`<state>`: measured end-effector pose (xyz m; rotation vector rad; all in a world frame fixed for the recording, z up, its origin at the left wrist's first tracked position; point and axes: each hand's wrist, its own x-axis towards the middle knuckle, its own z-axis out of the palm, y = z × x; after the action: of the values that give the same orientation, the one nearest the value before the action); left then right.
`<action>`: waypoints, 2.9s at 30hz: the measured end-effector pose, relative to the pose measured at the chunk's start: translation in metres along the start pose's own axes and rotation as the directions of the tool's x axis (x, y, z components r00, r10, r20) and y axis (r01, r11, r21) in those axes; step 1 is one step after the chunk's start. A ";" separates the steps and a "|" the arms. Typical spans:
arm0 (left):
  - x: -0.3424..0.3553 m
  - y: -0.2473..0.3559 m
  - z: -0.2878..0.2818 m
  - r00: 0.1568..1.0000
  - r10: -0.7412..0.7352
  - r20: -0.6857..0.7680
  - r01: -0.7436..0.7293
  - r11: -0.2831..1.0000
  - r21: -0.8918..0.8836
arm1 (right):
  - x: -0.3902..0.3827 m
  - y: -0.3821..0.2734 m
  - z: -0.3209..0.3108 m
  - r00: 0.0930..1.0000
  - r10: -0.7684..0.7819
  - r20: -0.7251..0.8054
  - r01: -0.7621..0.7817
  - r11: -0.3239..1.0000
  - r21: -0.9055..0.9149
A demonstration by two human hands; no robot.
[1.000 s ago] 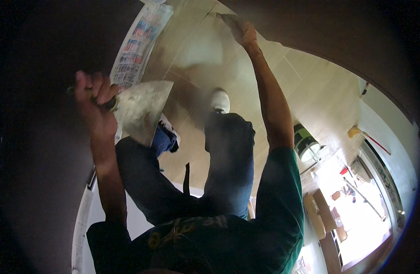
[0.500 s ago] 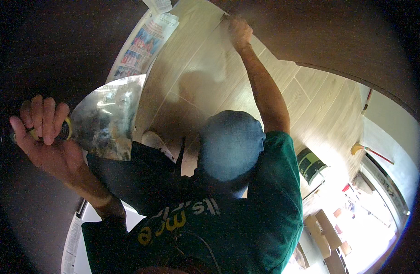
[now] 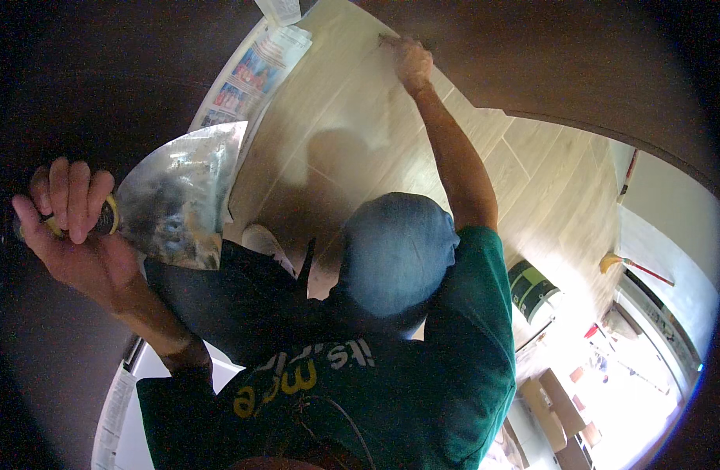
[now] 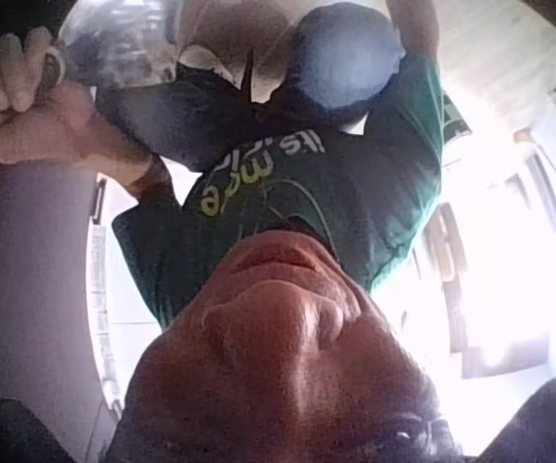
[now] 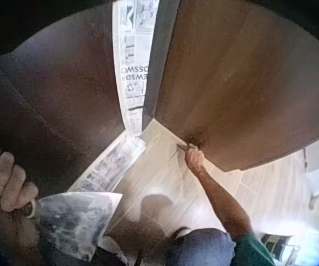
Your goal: The person applies grout into the gaps between floor tiles using a small trowel and a putty knife. They scrape excess grout from the tile surface and move across the room to treat multiple sections of the tiled floor.
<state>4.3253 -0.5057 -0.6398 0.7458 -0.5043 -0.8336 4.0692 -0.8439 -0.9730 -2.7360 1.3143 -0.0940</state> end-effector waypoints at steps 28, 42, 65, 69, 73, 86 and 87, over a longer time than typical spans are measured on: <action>-0.008 0.009 -0.003 0.999 0.048 0.026 -0.048 0.999 -0.008 | -0.012 -0.019 0.007 0.995 -0.079 -0.068 0.076 0.996 -0.047; -0.010 0.013 -0.006 0.996 0.082 -0.042 -0.086 0.992 -0.090 | 0.011 -0.041 0.001 0.998 0.056 0.032 -0.056 0.998 -0.015; -0.015 -0.005 0.053 0.913 0.186 -0.363 -0.335 0.849 -0.409 | -0.112 -0.196 -0.246 0.371 -0.342 -0.863 0.883 0.416 0.215; -0.019 0.004 0.033 0.942 0.220 -0.255 -0.314 0.845 -0.433 | -0.111 -0.184 -0.224 0.435 -0.330 -0.838 0.839 0.487 0.243; -0.023 0.005 0.035 0.939 0.278 -0.201 -0.336 0.866 -0.369 | -0.115 -0.155 -0.240 0.570 -0.382 -0.728 0.775 0.545 0.320; -0.023 -0.013 0.053 0.833 0.457 -0.312 -0.469 0.882 0.040 | -0.126 -0.158 -0.305 0.584 -0.728 -0.360 0.802 0.449 0.393; -0.022 -0.013 0.052 0.839 0.437 -0.325 -0.451 0.892 0.034 | -0.125 -0.149 -0.298 0.572 -0.761 -0.305 0.795 0.423 0.435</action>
<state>4.2723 -0.5137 -0.6186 0.6722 -0.3391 -0.2741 4.0766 -0.6739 -0.6606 -2.5477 -0.1561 -0.5315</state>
